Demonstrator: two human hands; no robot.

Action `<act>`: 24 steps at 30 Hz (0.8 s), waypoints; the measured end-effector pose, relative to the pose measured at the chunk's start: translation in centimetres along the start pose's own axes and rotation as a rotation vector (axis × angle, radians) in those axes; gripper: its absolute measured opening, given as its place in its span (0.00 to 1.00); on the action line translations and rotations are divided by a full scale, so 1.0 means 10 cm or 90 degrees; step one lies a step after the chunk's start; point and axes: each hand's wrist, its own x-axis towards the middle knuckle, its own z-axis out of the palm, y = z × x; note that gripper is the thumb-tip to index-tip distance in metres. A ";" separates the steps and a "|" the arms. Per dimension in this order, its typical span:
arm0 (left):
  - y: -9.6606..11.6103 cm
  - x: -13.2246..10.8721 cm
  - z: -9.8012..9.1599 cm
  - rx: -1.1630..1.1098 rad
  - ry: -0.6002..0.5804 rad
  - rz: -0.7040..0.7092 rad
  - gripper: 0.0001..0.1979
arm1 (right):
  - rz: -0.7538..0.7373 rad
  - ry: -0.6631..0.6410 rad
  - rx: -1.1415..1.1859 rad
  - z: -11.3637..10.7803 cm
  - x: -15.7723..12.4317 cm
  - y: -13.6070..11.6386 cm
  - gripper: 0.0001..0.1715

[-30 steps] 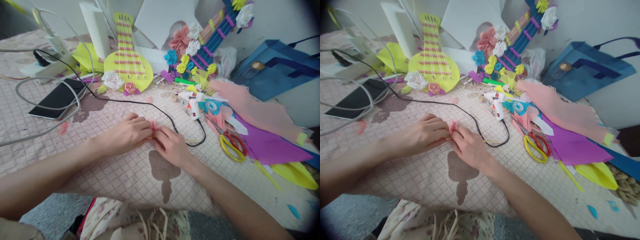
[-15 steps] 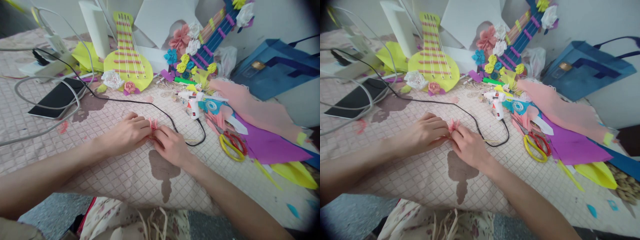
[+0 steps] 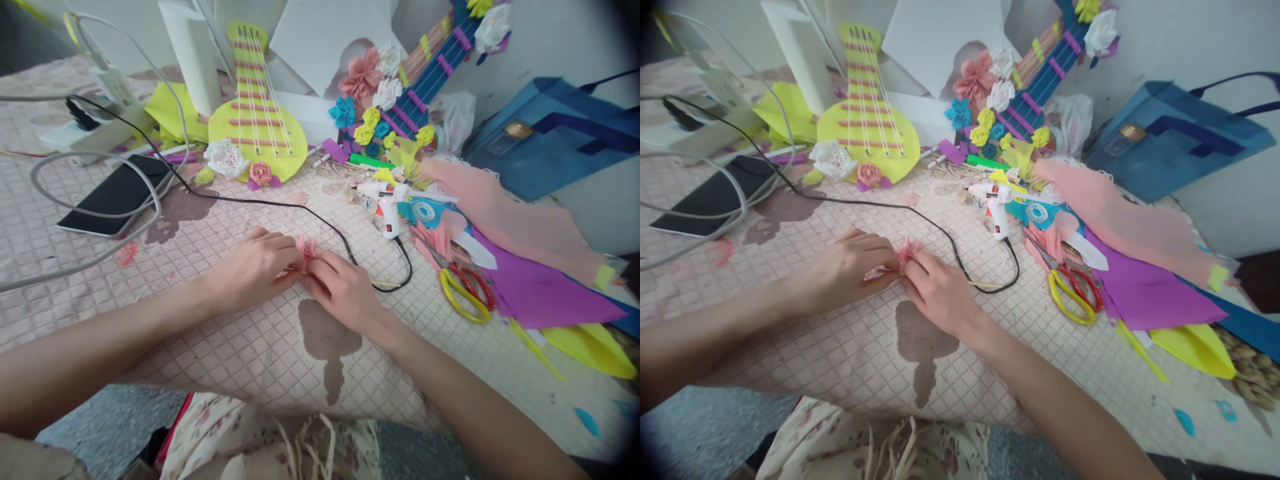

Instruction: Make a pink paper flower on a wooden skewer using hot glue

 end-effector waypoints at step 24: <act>0.01 0.00 -0.02 0.007 0.017 0.040 0.05 | 0.039 -0.021 0.055 -0.04 -0.01 0.00 0.08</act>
